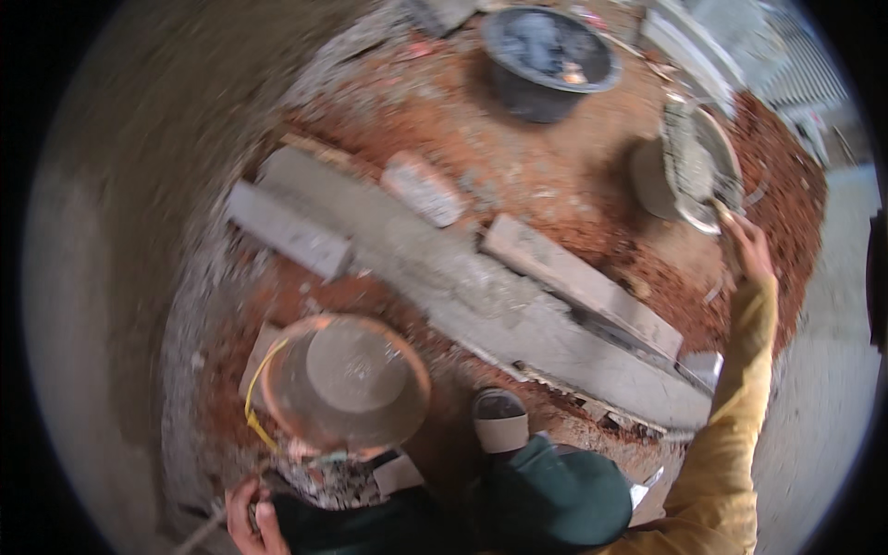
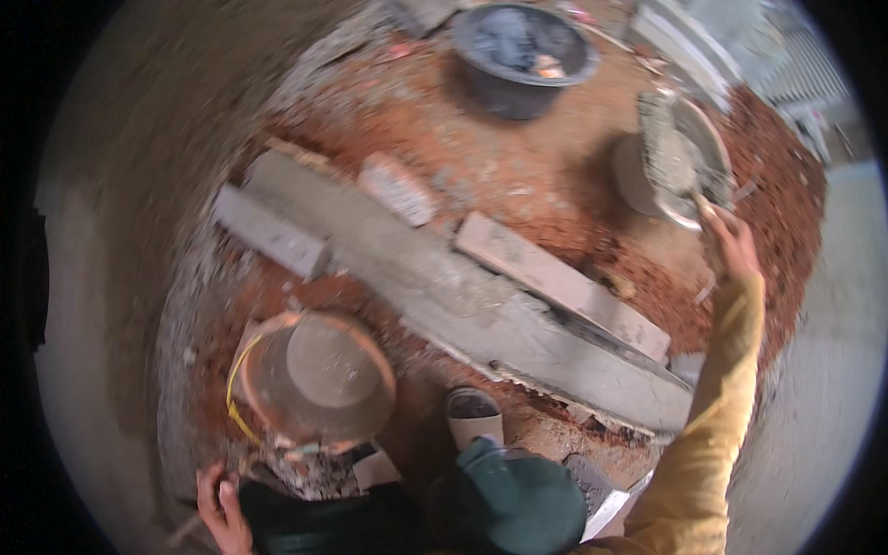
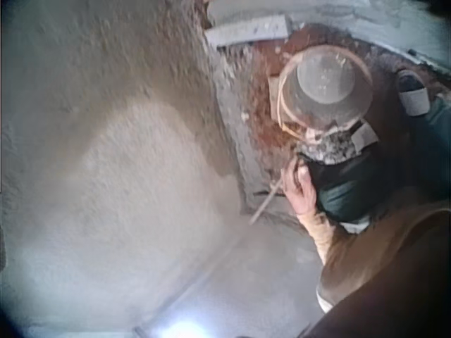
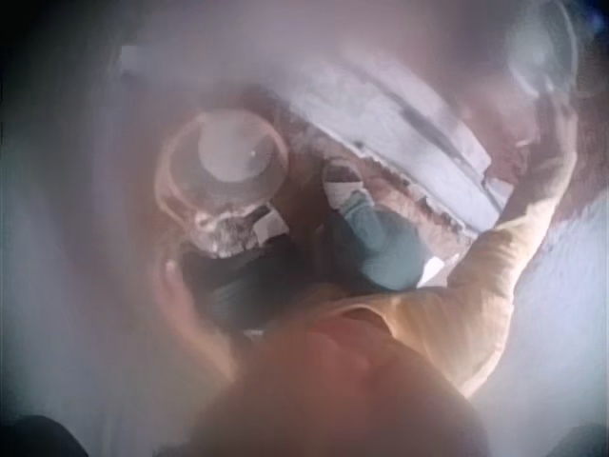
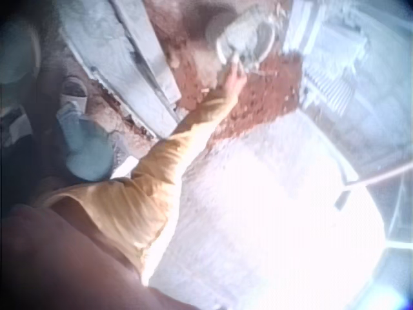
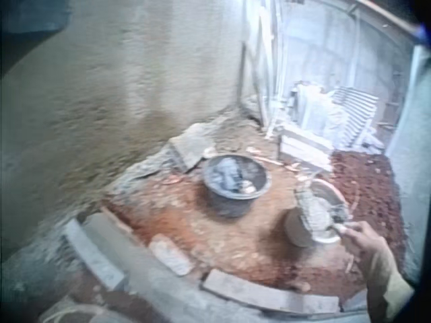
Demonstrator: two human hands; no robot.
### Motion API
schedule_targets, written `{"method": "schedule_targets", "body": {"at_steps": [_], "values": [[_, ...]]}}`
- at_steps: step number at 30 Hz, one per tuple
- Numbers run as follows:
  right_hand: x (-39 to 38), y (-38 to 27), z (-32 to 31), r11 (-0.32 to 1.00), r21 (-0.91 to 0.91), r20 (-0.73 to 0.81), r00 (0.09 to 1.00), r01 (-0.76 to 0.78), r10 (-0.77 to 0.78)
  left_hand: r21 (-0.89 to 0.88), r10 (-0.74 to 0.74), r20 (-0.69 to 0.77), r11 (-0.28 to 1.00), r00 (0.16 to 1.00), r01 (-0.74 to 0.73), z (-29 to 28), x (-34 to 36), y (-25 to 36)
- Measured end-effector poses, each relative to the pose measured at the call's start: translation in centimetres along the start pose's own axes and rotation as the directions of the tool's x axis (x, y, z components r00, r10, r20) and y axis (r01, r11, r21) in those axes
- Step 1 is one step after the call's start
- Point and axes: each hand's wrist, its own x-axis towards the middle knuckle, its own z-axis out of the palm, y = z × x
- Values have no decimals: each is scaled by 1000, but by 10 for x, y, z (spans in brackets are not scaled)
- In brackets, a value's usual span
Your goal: The person mixes cement in a bucket with a trowel, then scoops the mixture to apply it between concrete blocks on the floor. They spread the cement along the joints and place a block on top, pressing it into position.
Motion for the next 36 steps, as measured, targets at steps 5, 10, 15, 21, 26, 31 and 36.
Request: {"method": "schedule_targets", "body": {"at_steps": [5, 10, 15, 21, 26, 31, 36], "values": [[-60, -70, 91, 986, 163, 192, 980, 28, -60, 55, 258, -20, 965, 966, -257, -5, -4, 5], [-98, -118, 216, 980, 199, 576, 812, -23, -98, -18, 281, -14, 960, 960, -281, -7, -14, 1], [-91, -138, 341, 988, 150, 797, 593, -16, -112, -31, 229, -51, 972, 972, -231, -15, -32, -13], [-71, -114, 450, 674, -407, 474, 773, 616, -421, -72, 73, -69, 994, 995, -78, -29, -42, -23], [-67, -123, 488, 743, -381, 495, 800, 550, -339, -65, -5, -83, 998, 997, 0, -30, -38, -16], [-50, -144, 523, 696, -478, 642, 754, 537, -140, -11, 30, -77, 999, 997, -31, -30, -25, -8], [-61, -78, 484, 754, -397, 581, 779, 523, -234, -5, 82, -56, 997, 995, -82, -29, -14, -7]]}}
